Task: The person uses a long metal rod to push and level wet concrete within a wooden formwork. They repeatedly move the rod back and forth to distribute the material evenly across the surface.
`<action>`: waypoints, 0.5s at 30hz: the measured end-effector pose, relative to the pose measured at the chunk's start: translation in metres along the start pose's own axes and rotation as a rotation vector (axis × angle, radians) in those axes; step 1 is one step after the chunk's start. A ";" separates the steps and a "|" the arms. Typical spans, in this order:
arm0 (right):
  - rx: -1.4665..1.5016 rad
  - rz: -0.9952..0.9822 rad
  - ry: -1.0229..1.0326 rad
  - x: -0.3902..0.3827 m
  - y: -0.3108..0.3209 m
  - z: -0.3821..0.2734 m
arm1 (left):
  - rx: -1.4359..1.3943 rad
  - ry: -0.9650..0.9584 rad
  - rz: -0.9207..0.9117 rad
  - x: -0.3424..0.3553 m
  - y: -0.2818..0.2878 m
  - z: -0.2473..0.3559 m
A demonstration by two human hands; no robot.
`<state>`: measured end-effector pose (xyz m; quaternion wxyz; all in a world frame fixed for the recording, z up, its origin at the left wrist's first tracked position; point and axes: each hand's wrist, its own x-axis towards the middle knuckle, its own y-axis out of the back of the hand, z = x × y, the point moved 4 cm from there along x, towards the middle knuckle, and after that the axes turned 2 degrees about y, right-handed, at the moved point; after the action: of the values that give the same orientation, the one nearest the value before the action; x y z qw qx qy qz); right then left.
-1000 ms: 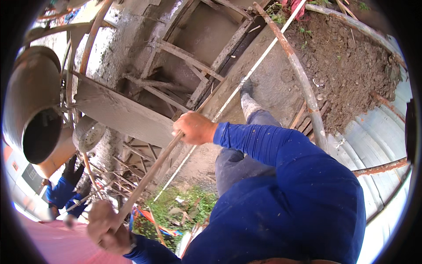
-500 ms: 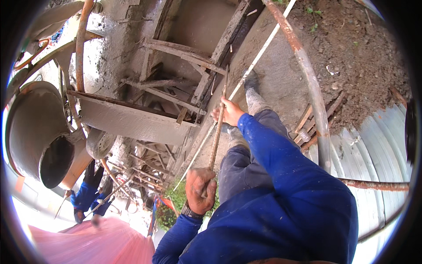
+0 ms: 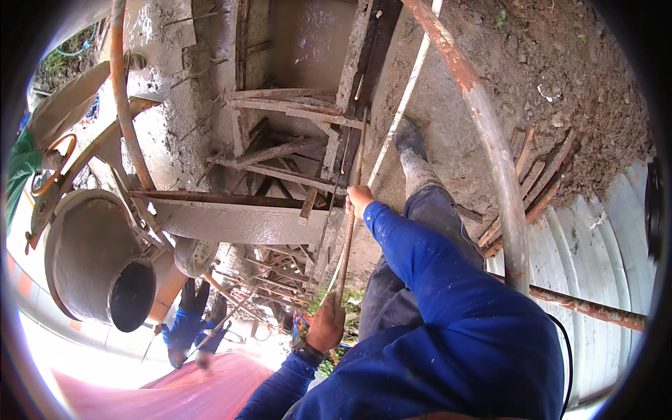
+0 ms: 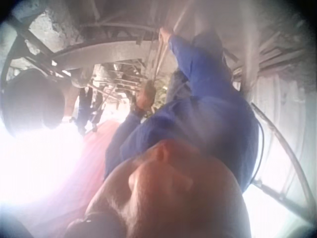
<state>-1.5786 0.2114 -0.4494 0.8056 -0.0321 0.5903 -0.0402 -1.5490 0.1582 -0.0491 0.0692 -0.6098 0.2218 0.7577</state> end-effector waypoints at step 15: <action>0.184 -0.199 0.365 -0.031 0.012 -0.204 | -0.131 -0.200 0.161 0.106 -0.023 0.060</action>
<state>-1.7825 0.2258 -0.4826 0.6770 -0.0089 0.7140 -0.1783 -1.6199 0.1867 -0.1468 -0.0101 -0.5147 0.2120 0.8307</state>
